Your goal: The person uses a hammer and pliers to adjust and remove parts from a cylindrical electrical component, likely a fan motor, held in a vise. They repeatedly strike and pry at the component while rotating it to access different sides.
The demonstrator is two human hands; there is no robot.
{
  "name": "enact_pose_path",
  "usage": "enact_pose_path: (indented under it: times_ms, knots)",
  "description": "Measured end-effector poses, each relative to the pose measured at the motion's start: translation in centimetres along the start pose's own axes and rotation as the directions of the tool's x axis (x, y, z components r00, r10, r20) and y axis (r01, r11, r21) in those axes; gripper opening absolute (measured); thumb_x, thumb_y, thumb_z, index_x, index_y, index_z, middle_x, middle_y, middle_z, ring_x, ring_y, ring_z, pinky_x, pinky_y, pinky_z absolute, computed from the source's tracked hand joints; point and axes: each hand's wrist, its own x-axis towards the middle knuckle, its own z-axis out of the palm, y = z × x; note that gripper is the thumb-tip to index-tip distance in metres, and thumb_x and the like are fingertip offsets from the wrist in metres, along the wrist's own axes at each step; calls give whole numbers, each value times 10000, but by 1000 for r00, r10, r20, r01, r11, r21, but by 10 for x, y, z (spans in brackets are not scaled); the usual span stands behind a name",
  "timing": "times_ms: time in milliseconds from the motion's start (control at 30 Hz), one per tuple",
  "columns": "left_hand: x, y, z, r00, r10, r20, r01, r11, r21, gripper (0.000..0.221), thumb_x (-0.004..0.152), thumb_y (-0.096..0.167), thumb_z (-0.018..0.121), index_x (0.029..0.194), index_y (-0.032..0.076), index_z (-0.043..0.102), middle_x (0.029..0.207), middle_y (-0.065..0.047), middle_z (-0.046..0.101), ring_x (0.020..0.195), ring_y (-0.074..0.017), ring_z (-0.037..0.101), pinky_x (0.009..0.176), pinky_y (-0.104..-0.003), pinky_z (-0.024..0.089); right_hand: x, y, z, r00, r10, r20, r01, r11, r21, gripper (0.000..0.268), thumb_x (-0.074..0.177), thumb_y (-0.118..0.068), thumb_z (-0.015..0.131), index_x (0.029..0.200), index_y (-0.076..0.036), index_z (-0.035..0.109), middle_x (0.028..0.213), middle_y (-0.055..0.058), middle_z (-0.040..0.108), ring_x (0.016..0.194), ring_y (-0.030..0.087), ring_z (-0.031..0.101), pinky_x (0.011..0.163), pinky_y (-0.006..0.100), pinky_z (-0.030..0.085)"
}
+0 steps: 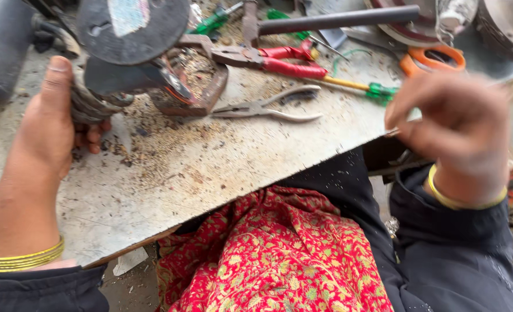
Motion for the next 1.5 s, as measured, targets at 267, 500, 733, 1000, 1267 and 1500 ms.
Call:
enact_pose_path:
  times_ms: [267, 500, 733, 1000, 1267, 1500]
  knots:
    - [8, -23, -3, 995, 95, -9, -96, 994, -55, 754, 1126, 736, 356, 1012, 53, 653, 774, -76, 619, 548, -152, 522, 472, -318, 442, -98, 115, 2, 978, 210, -8, -137, 611, -780, 174, 823, -197, 804, 908, -58, 744, 839, 127, 694, 789, 322, 684, 702, 407, 543]
    - [6, -26, -1, 985, 170, 6, -169, 983, -76, 720, 1159, 724, 357, 1082, 74, 658, 778, -61, 636, 604, -126, 545, 511, -302, 458, -114, 235, -2, 983, -177, 48, 84, 199, -976, 118, 907, -193, 730, 869, -82, 729, 806, 68, 682, 727, 253, 681, 627, 398, 529]
    - [-1, -14, 5, 994, 93, -60, -98, 991, -90, 631, 1105, 720, 401, 1045, 136, 635, 755, -28, 625, 573, -109, 548, 488, -292, 456, -82, 285, 19, 998, -31, -56, -48, 225, -973, 343, 924, -164, 593, 1237, -87, 711, 1217, 126, 702, 1104, 324, 665, 870, 438, 548]
    - [-7, -2, 9, 997, 70, -29, -72, 993, -91, 655, 1069, 726, 385, 980, 127, 634, 715, -26, 614, 546, -107, 528, 473, -291, 452, -72, 295, 20, 996, 39, 82, 69, 274, -959, 477, 959, -194, 531, 1410, -51, 596, 1458, 194, 572, 1342, 384, 519, 1100, 491, 400]
    - [-2, -4, 8, 998, 38, -56, -44, 993, -112, 706, 1025, 730, 398, 899, 69, 613, 654, -48, 599, 479, -129, 506, 436, -299, 425, -68, 209, 44, 956, -135, 260, 276, 116, -954, 480, 853, -191, 594, 1302, -35, 659, 1348, 198, 641, 1255, 372, 615, 1075, 467, 495]
    - [-5, -6, 9, 984, 164, -70, -174, 968, -183, 610, 1041, 643, 417, 938, 75, 613, 640, -35, 594, 464, -113, 492, 416, -286, 410, -22, 12, 68, 779, 17, 627, 373, 791, -485, 126, 825, -150, 708, 897, -72, 640, 807, 123, 635, 727, 346, 645, 635, 430, 526]
